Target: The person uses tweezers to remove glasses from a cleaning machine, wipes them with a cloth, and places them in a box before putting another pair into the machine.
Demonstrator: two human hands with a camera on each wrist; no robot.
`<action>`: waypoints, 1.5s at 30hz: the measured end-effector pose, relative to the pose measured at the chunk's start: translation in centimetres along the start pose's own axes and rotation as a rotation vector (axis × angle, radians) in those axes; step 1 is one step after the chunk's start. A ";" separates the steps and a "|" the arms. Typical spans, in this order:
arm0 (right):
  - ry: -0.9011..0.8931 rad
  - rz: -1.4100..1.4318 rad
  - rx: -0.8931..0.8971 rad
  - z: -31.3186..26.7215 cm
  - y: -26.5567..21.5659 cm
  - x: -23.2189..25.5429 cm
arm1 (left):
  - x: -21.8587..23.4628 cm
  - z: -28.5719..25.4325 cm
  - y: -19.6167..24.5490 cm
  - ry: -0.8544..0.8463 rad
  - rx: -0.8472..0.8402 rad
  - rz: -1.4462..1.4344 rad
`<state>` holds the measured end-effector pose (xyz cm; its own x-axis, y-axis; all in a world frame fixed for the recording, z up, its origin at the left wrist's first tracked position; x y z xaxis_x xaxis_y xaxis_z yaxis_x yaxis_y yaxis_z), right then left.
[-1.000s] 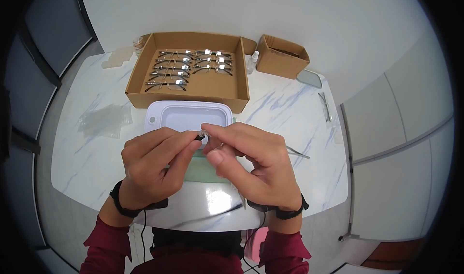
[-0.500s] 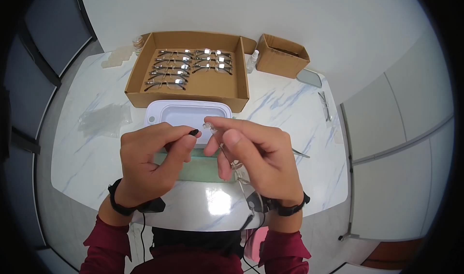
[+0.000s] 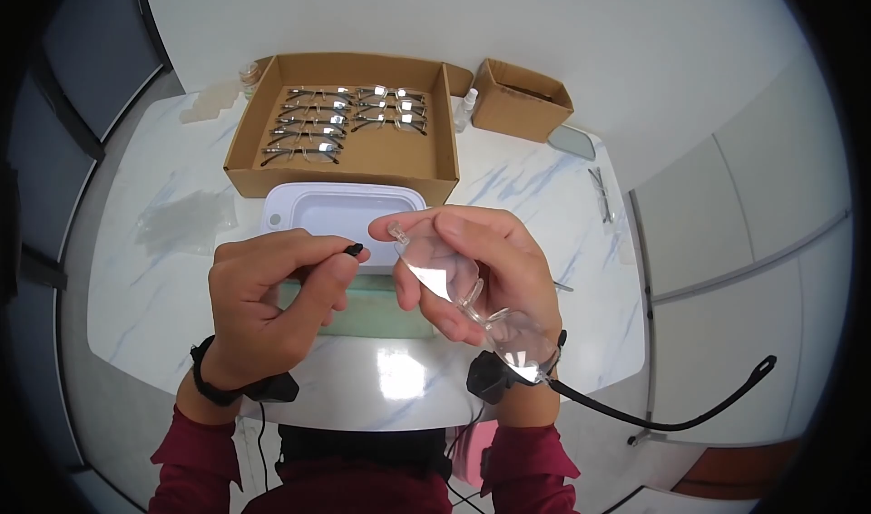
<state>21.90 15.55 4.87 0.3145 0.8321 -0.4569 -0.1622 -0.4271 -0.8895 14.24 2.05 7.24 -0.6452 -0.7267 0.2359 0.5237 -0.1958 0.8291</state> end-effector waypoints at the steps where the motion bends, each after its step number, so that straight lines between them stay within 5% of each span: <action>1: -0.025 0.027 -0.005 0.0 0.0 -0.2 | 0.0 0.0 0.0 0.006 -0.002 -0.005; 14: -0.211 0.232 -0.055 0.1 0.4 -0.3 | 0.0 -0.1 -0.1 0.052 -0.006 -0.038; 24: -0.038 0.172 -0.058 0.1 0.2 0.0 | 0.2 0.0 -0.1 0.036 0.014 -0.043; 29: -0.194 -0.057 0.106 0.1 -0.2 -0.4 | 0.3 0.3 -0.1 0.017 0.020 -0.020; 32: -0.145 -0.320 0.234 -0.3 -0.6 -0.4 | 0.2 0.3 -0.3 0.012 0.026 -0.019; 45: -0.111 -0.548 0.387 -1.4 -1.5 -1.7 | 0.3 0.3 -0.7 0.017 0.010 0.004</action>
Point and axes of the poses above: each hand's wrist, its own z-axis towards the middle knuckle, its own x-axis out of the back of the hand, y = z × x, the point moved 9 cm from there along z, towards the middle knuckle, and after that the axes turned 3 degrees about x, right-handed, at the moved point
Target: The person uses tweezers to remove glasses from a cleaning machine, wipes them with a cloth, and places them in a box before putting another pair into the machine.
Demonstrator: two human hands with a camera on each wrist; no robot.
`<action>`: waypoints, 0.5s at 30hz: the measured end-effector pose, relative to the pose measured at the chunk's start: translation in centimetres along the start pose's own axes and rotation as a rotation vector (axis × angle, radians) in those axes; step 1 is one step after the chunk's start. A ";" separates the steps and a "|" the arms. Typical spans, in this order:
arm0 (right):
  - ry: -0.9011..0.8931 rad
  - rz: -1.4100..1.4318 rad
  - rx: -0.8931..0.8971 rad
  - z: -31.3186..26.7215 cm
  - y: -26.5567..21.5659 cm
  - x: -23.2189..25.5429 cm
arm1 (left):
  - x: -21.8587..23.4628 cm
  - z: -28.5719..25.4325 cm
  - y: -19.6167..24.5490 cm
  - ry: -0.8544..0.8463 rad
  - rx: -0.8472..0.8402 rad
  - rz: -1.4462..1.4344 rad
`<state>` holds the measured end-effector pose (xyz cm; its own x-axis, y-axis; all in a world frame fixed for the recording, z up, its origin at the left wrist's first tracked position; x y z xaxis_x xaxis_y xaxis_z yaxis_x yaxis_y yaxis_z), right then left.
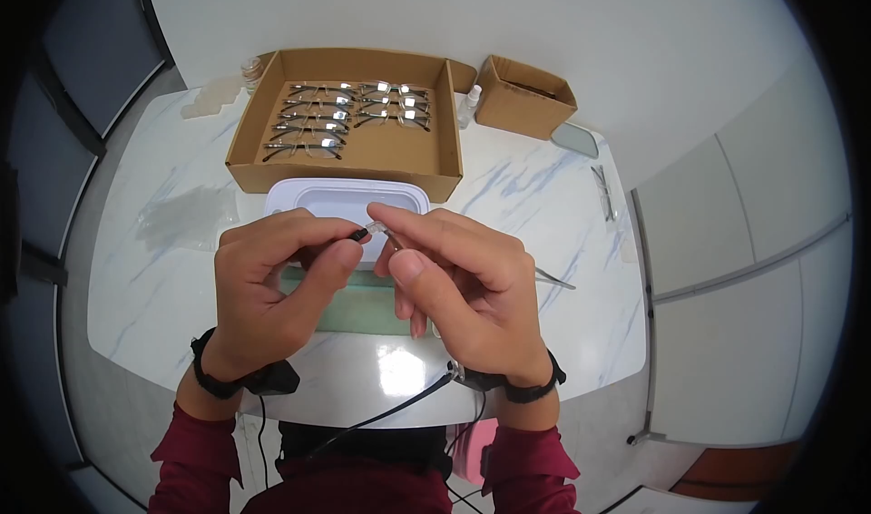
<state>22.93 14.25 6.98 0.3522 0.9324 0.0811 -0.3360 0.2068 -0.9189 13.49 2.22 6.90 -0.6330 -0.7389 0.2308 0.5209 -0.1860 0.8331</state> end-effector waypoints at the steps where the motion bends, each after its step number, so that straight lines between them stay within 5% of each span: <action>1: 0.000 0.000 0.000 0.0 0.0 0.0 | 0.0 0.0 0.0 0.002 -0.002 0.006; 15: 0.000 -0.279 0.133 0.0 -0.8 -0.3 | 0.2 0.0 0.1 0.021 -0.024 0.018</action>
Point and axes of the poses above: each hand's wrist, its own z-axis towards the middle knuckle, its own x-axis out of the back of the hand, y = z × x, the point moved 9 cm from there along z, towards the middle knuckle, and after that the axes turned 3 degrees about x, right-handed, at the moved point
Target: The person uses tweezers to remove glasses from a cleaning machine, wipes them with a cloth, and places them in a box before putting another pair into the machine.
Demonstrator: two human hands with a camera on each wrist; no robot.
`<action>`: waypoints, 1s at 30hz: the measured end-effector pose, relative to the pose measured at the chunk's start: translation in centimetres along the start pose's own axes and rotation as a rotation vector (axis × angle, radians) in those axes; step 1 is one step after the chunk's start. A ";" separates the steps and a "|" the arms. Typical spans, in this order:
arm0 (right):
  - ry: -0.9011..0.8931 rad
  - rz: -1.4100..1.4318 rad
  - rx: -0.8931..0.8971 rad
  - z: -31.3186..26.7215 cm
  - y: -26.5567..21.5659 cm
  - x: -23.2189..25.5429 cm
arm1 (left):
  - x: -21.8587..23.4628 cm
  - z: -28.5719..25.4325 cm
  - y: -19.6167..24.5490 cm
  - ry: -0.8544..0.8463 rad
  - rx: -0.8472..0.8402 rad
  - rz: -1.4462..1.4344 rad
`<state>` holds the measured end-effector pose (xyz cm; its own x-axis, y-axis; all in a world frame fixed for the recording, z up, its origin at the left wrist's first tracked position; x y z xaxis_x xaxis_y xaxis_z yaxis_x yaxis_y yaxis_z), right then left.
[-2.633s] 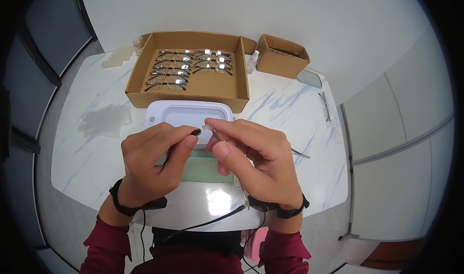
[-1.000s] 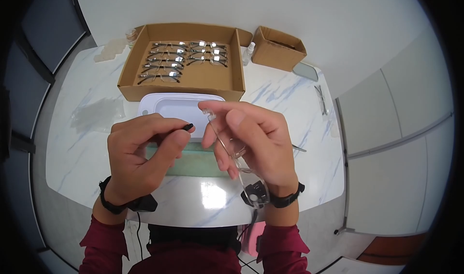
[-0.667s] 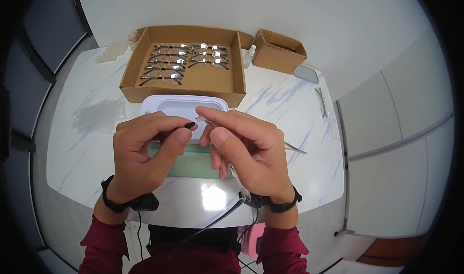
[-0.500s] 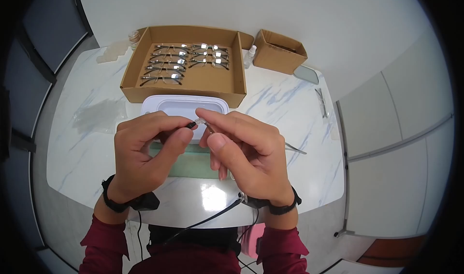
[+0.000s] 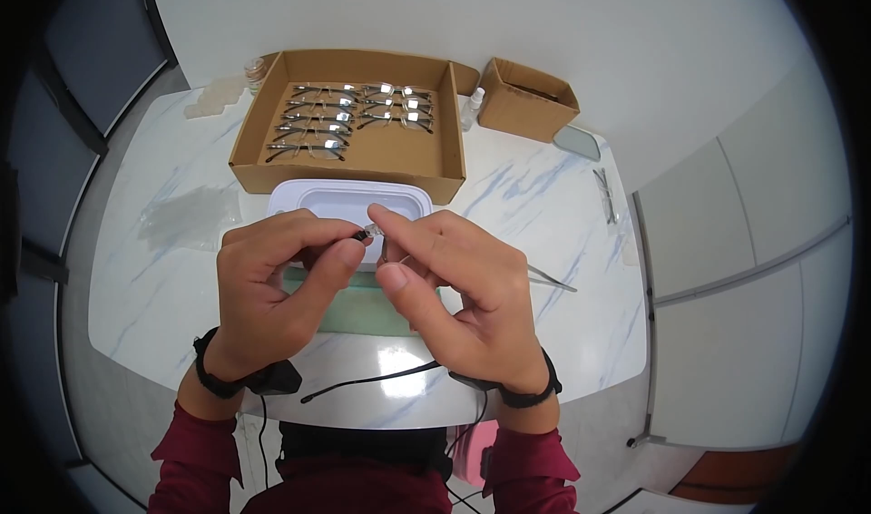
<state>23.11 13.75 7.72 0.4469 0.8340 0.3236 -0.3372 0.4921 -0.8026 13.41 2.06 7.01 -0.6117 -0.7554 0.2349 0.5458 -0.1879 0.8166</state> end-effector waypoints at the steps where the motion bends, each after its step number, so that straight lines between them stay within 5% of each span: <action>1: 0.000 0.000 0.000 0.0 0.1 0.0 | 0.0 0.0 0.0 0.000 0.008 -0.013; 13: -0.016 -0.082 0.100 0.1 -0.6 -0.4 | 0.2 0.1 0.1 0.016 -0.004 0.009; 16: -0.017 0.151 -0.094 0.0 0.8 -0.4 | 0.1 0.0 0.0 0.016 0.012 -0.005; 30: -0.028 -0.113 0.073 0.1 -0.3 -0.5 | 0.3 0.1 0.0 0.047 -0.031 -0.006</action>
Point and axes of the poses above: each hand's wrist, its own z-axis towards the middle knuckle, its own x-axis out of the back of the hand, y = z × x, the point moved 9 cm from there along z, towards the middle knuckle, and after that the axes turned 3 degrees about x, right-handed, at the moved point
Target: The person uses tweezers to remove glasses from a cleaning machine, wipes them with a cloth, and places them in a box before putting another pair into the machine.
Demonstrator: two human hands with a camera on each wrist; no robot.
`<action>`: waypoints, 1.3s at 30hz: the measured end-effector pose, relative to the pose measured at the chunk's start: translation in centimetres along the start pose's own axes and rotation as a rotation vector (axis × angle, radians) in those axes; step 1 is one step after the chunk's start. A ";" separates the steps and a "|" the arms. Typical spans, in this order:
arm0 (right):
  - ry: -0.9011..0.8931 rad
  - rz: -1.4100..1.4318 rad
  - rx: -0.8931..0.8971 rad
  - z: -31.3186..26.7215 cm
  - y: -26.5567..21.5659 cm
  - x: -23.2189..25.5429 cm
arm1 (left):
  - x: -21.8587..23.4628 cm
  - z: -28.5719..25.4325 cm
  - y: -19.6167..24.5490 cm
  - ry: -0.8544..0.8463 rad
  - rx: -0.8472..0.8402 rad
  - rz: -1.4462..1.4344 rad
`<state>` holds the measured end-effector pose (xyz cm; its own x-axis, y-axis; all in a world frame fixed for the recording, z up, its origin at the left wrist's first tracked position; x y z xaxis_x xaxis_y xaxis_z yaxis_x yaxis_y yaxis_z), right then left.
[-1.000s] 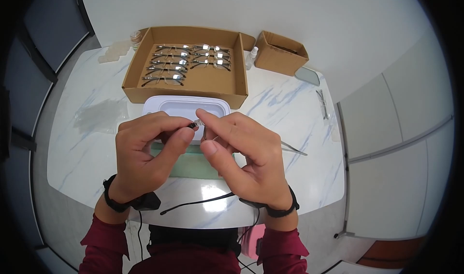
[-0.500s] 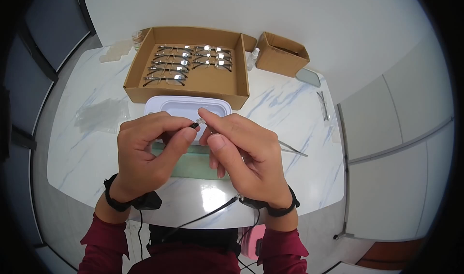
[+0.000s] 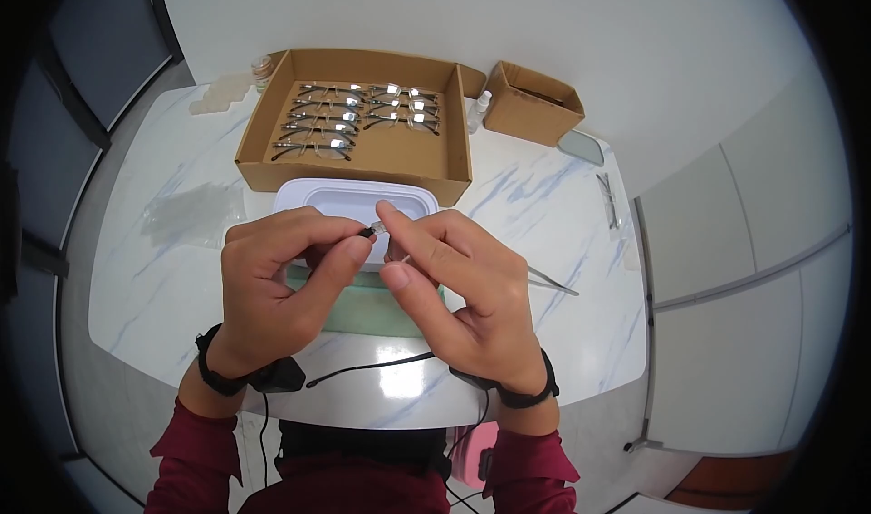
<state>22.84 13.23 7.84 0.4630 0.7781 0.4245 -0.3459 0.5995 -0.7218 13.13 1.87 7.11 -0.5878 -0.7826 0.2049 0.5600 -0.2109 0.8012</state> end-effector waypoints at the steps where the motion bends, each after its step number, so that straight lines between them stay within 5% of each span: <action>1: -0.001 0.001 0.000 0.0 0.1 -0.1 | 0.1 0.0 0.1 0.022 -0.023 -0.010; 4: 0.004 -0.039 0.093 0.0 -0.3 -0.4 | 0.2 0.0 -0.1 0.022 -0.012 -0.005; 13: -0.002 0.007 0.001 -0.1 0.2 -0.3 | 0.2 -0.1 0.1 -0.005 -0.004 0.034; 33: 0.056 -0.162 0.246 0.0 -1.5 -0.4 | 0.3 -0.1 0.7 0.067 -0.151 -0.033; 39: 0.025 -0.015 0.125 0.0 -0.5 -0.3 | 0.3 -0.2 0.8 0.087 -0.189 0.005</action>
<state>22.83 12.67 8.07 0.4883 0.7651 0.4197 -0.4374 0.6307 -0.6410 13.50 1.34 7.66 -0.5365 -0.8299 0.1531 0.6672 -0.3060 0.6791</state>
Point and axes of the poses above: each hand's wrist, its own z-axis towards the middle knuckle, its own x-axis out of the back of the hand, y = z × x, the point moved 9 cm from there along z, towards the middle knuckle, and after that the axes turned 3 degrees about x, right-handed, at the moved point
